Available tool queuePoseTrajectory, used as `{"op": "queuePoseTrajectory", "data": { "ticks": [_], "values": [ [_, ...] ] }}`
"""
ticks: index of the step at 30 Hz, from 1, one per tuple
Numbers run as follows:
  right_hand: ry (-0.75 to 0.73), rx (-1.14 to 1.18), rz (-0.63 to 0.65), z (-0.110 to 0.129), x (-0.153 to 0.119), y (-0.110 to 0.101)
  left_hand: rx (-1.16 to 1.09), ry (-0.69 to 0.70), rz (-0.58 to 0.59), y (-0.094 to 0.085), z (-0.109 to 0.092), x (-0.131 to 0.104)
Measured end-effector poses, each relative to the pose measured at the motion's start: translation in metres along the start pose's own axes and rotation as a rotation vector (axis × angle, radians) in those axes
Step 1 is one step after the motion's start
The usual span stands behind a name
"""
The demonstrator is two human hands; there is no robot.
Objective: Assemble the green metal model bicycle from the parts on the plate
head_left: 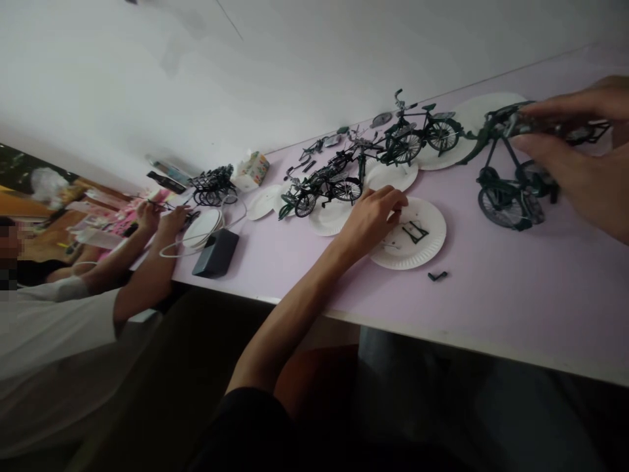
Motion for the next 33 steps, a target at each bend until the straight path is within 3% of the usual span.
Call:
{"op": "queuePoseTrajectory", "data": {
  "ticks": [6,11,15,19,23,33],
  "values": [
    [-0.304,-0.129,-0.022,0.0,0.002,-0.006,-0.134,0.047,-0.246,-0.019,0.005,0.001],
    [-0.431,-0.281,0.058,0.016,-0.001,0.001,-0.239,0.076,-0.346,-0.025,-0.003,-0.002],
    [-0.533,-0.352,0.012,0.023,-0.006,0.009,-0.393,0.026,-0.402,-0.023,-0.014,-0.003],
    [-0.636,-0.363,-0.013,0.026,-0.013,0.019,-0.754,-0.137,-0.304,-0.008,-0.019,0.0],
    [-0.717,-0.341,-0.031,0.027,-0.02,0.028,-1.012,-0.187,-0.22,0.007,-0.018,0.002],
    [-0.812,-0.215,-0.008,0.008,-0.018,0.042,-0.899,-0.077,-0.178,0.011,-0.024,0.001]
  ]
}}
Point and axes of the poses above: each hand's wrist, its own x-axis towards the middle knuckle, its own y-axis out of the palm, z = x × y, the point moved 5 cm from there along x, towards the middle knuckle, and after that the axes turned 5 degrees about -x, right-handed, at the moved point
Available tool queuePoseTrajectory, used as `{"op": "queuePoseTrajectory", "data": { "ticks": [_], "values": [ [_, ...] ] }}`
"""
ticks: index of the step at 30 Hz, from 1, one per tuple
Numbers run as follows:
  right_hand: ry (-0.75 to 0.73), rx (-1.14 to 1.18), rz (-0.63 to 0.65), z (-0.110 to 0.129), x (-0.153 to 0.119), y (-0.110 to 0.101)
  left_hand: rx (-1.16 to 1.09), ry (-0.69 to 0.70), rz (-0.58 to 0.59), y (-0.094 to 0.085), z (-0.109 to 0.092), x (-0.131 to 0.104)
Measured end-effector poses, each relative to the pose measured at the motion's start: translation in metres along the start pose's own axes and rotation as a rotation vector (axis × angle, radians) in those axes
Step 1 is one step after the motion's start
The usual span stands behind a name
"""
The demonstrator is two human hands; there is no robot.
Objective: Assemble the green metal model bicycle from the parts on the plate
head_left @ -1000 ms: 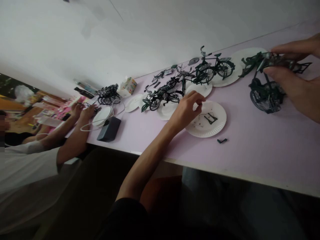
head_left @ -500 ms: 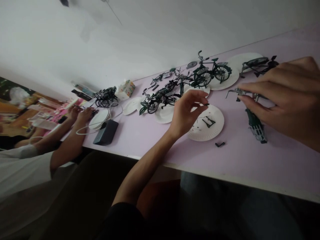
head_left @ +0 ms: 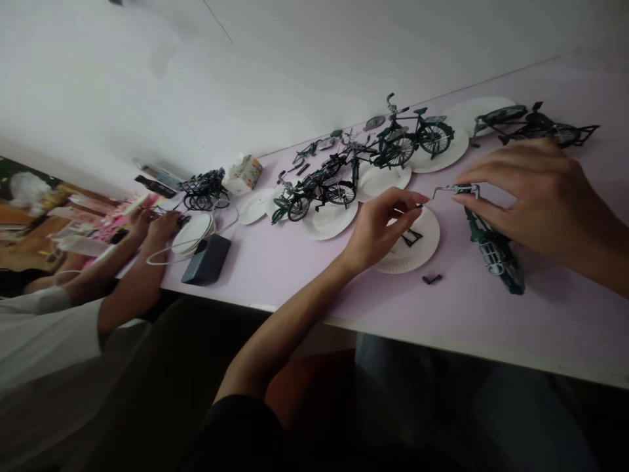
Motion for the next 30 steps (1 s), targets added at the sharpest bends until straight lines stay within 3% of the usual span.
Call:
{"op": "queuePoseTrajectory", "data": {
  "ticks": [8,18,30],
  "values": [
    [0.124,0.129,-0.042,-0.005,0.001,0.001,0.149,0.135,-0.017,-0.001,-0.003,0.0],
    [0.095,0.131,-0.105,0.005,0.003,-0.005,0.107,0.112,-0.091,-0.004,0.001,-0.001],
    [0.098,0.137,-0.089,0.008,0.0,0.0,0.083,0.153,-0.067,-0.003,0.004,0.0]
  ]
}}
Point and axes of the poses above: each hand's wrist, its own x-axis towards the middle knuckle, its own y-axis out of the palm, z = x × y, the point moved 5 cm from there along x, towards the middle knuckle, and after that the axes turned 5 degrees about -x, right-handed, at the moved point
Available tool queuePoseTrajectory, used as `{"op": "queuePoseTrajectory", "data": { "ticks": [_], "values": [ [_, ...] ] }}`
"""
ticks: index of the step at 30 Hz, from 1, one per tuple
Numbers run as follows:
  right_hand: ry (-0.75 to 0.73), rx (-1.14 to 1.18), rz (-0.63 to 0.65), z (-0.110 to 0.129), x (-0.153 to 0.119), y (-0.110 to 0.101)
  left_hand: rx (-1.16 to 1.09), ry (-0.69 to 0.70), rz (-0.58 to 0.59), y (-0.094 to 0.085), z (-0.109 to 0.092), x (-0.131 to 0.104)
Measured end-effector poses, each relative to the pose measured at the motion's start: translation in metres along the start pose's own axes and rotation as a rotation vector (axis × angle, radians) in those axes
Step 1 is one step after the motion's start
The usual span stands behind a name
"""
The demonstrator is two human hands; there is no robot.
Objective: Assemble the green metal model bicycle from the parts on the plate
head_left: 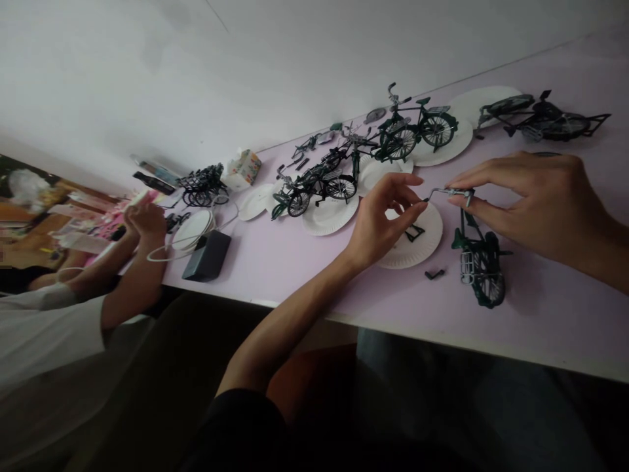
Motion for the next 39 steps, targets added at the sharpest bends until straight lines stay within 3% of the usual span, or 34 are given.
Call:
{"op": "queuePoseTrajectory", "data": {
  "ticks": [9,14,25,30,39],
  "values": [
    [0.123,0.086,0.047,0.002,-0.001,0.004,0.109,-0.016,0.047,0.005,-0.006,-0.001],
    [0.188,0.143,0.137,0.003,0.001,0.005,0.271,0.075,0.044,0.004,-0.019,-0.002],
    [0.021,0.112,0.132,0.007,0.003,0.002,0.415,0.188,0.118,0.003,-0.023,-0.003],
    [0.037,0.108,0.203,0.006,0.0,0.007,0.476,0.282,0.194,0.003,-0.021,-0.004],
    [0.109,0.109,0.179,0.005,-0.002,0.006,0.427,0.257,0.269,0.002,-0.017,-0.004]
  ]
}}
Point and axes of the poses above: each hand's wrist, its own x-axis towards the middle knuckle, its own y-axis out of the palm, z = x × y, the point moved 5 cm from there along x, towards the middle knuckle, and after that the axes turned 5 degrees about -x, right-handed, at the moved point
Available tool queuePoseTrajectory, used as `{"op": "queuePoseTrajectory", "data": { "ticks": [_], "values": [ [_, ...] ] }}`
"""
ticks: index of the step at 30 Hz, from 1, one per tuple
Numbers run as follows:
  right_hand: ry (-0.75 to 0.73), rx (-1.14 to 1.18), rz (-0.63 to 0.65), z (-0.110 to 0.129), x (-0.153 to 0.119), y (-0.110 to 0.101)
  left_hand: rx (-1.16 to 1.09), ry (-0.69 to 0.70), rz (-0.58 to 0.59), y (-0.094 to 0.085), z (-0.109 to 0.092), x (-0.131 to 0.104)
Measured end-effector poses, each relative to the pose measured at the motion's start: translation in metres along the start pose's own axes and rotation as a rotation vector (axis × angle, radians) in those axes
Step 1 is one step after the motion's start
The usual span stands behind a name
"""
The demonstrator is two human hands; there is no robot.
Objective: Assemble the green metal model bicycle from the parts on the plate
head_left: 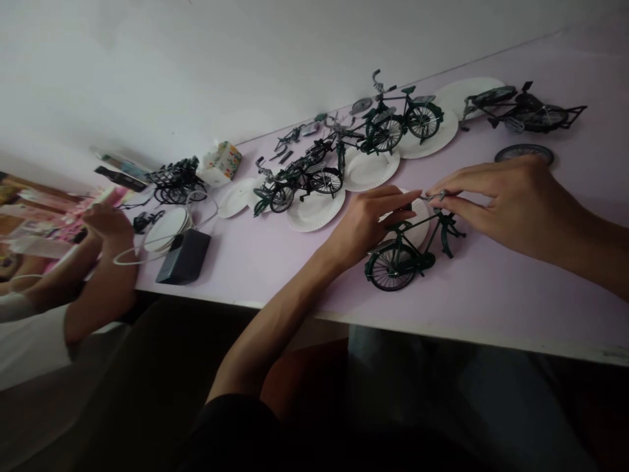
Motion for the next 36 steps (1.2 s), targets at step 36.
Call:
{"op": "queuePoseTrajectory", "data": {
  "ticks": [36],
  "values": [
    [0.267,0.325,0.035,-0.011,-0.001,0.01,-0.235,-0.178,0.042,-0.009,0.003,0.004]
  ]
}}
Point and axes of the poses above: each hand's wrist, its own x-axis towards the middle knuckle, its own y-axis out of the palm, z = x × y, the point moved 5 cm from there along x, towards the middle knuckle, and after that the axes turned 5 degrees about -x, right-handed, at the moved point
